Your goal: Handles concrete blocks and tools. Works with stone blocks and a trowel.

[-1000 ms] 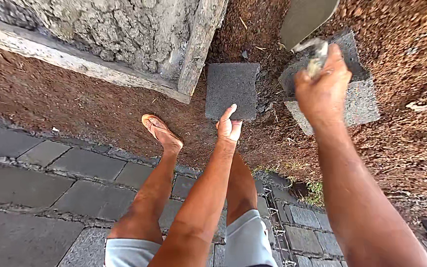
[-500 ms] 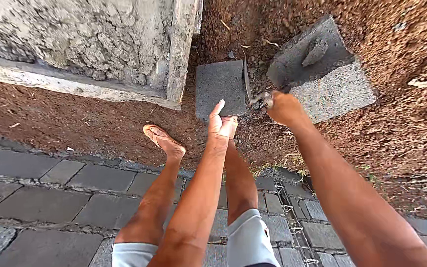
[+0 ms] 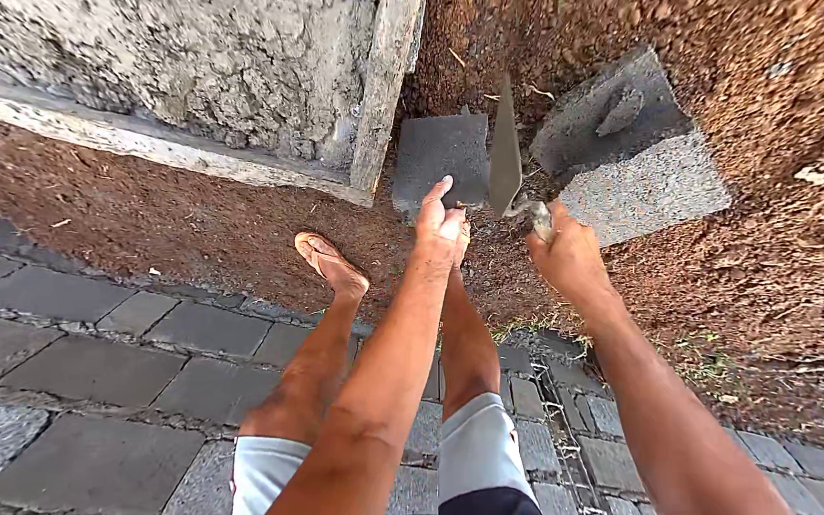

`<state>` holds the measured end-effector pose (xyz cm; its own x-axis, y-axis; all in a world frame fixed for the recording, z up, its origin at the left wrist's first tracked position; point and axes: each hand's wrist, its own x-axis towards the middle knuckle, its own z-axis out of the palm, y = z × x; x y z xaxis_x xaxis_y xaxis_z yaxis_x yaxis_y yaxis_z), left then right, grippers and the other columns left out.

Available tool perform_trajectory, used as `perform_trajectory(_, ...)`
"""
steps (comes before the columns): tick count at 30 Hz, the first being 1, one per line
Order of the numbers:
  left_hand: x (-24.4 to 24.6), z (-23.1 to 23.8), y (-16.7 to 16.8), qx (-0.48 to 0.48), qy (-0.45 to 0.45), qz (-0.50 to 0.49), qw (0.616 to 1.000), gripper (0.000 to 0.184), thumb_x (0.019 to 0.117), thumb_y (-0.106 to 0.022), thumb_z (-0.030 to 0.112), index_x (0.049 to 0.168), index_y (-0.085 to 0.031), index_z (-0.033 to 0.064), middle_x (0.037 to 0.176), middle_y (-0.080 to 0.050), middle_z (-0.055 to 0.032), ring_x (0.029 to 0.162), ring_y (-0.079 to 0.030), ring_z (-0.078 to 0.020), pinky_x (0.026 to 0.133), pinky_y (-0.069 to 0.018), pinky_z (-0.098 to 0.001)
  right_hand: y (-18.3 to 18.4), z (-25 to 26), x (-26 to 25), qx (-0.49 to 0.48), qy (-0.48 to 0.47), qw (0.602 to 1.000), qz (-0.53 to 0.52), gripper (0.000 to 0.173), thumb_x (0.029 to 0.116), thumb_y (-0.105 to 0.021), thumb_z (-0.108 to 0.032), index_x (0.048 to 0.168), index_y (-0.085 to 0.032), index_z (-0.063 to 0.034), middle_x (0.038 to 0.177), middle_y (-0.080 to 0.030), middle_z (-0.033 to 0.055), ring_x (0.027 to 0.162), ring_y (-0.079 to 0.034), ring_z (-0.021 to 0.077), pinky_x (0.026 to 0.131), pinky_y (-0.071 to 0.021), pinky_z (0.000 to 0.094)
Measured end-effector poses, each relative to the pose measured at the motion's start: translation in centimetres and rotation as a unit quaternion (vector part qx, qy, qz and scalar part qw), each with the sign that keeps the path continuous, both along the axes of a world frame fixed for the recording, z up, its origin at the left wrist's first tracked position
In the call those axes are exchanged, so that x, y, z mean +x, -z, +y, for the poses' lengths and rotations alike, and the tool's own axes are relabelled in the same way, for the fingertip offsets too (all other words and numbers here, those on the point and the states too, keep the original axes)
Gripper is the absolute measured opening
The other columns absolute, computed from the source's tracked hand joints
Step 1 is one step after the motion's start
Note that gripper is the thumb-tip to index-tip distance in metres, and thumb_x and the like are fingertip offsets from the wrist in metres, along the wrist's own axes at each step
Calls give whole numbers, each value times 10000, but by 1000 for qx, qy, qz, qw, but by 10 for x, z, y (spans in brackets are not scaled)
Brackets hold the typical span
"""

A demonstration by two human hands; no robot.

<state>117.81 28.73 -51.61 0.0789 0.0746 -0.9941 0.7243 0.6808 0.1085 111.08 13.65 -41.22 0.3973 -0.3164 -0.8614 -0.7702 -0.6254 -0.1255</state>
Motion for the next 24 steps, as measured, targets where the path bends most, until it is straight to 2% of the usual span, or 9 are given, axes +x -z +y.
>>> perform_trajectory(2, -4, 1, 1, -10, -14, -11, 1000, 298, 1023, -549, 83, 1314, -492, 47, 1243, -593, -140, 1134, -600, -247, 983, -526, -418, -13, -8, 9, -37, -3, 999, -15, 375, 995, -629, -200, 1320, -543, -36, 828, -663, 276, 753, -669, 508, 632, -500, 692)
perform_trajectory(5, -14, 5, 9, -13, -56, -18, 998, 315, 997, -561, 29, 1304, -494, 30, 1235, -600, -159, 1138, -610, -270, 1005, -525, -446, -44, -6, 30, -81, 18, 987, -137, 294, 984, -586, -228, 1208, -539, -42, 711, -589, 164, 562, -598, 360, 476, -453, 549)
perform_trajectory(7, -17, 5, 14, -17, -62, -28, 998, 304, 991, -569, 28, 1288, -507, 30, 1217, -609, -156, 1119, -619, -269, 997, -529, -453, -44, -1, 37, -89, 21, 982, -167, 276, 991, -579, -246, 1194, -522, -67, 696, -566, 131, 530, -569, 315, 452, -430, 505)
perform_trajectory(9, -18, 7, 15, -15, -62, -30, 998, 301, 987, -573, 30, 1282, -515, 26, 1205, -615, -157, 1102, -627, -271, 985, -537, -457, -26, 5, 27, -63, -3, 992, -109, 309, 996, -588, -225, 1240, -516, -49, 728, -608, 183, 587, -623, 389, 488, -474, 569)
perform_trajectory(11, -18, 8, 13, -16, -55, -22, 998, 312, 984, -582, 39, 1289, -515, 30, 1212, -612, -155, 1102, -624, -266, 979, -536, -451, 1, 2, 7, 0, -46, 998, 44, 363, 997, -623, -201, 1287, -524, -7, 855, -659, 285, 780, -673, 508, 645, -517, 684)
perform_trajectory(14, -11, 7, 12, -25, -48, -17, 998, 340, 991, -589, 72, 1317, -500, 42, 1253, -592, -152, 1138, -603, -260, 997, -521, -430, 9, -6, -8, 29, -72, 985, 154, 427, 991, -658, -213, 1349, -548, -9, 1014, -676, 311, 990, -660, 528, 830, -499, 712)
perform_trajectory(20, -9, 10, 11, -25, -30, -28, 999, 382, 1011, -578, 106, 1375, -475, 47, 1336, -559, -158, 1234, -566, -278, 1066, -483, -465, -28, 4, 11, -51, -14, 997, -63, 326, 970, -633, -173, 1256, -573, -28, 743, -632, 222, 651, -646, 432, 559, -479, 617)
perform_trajectory(22, -9, 12, 8, -15, -25, -19, 999, 351, 1001, -568, 85, 1341, -488, 48, 1297, -568, -156, 1186, -578, -276, 1028, -497, -469, -10, 1, 2, -33, -55, 998, -15, 334, 971, -625, -169, 1270, -567, -33, 789, -659, 261, 719, -673, 487, 600, -502, 660)
perform_trajectory(24, -12, 12, 3, -18, -26, -20, 999, 340, 1003, -552, 79, 1335, -488, 48, 1286, -577, -157, 1173, -589, -278, 1019, -505, -476, 10, -8, -19, 9, -88, 991, 98, 368, 990, -648, -199, 1317, -560, -58, 920, -681, 303, 887, -677, 537, 734, -511, 717)
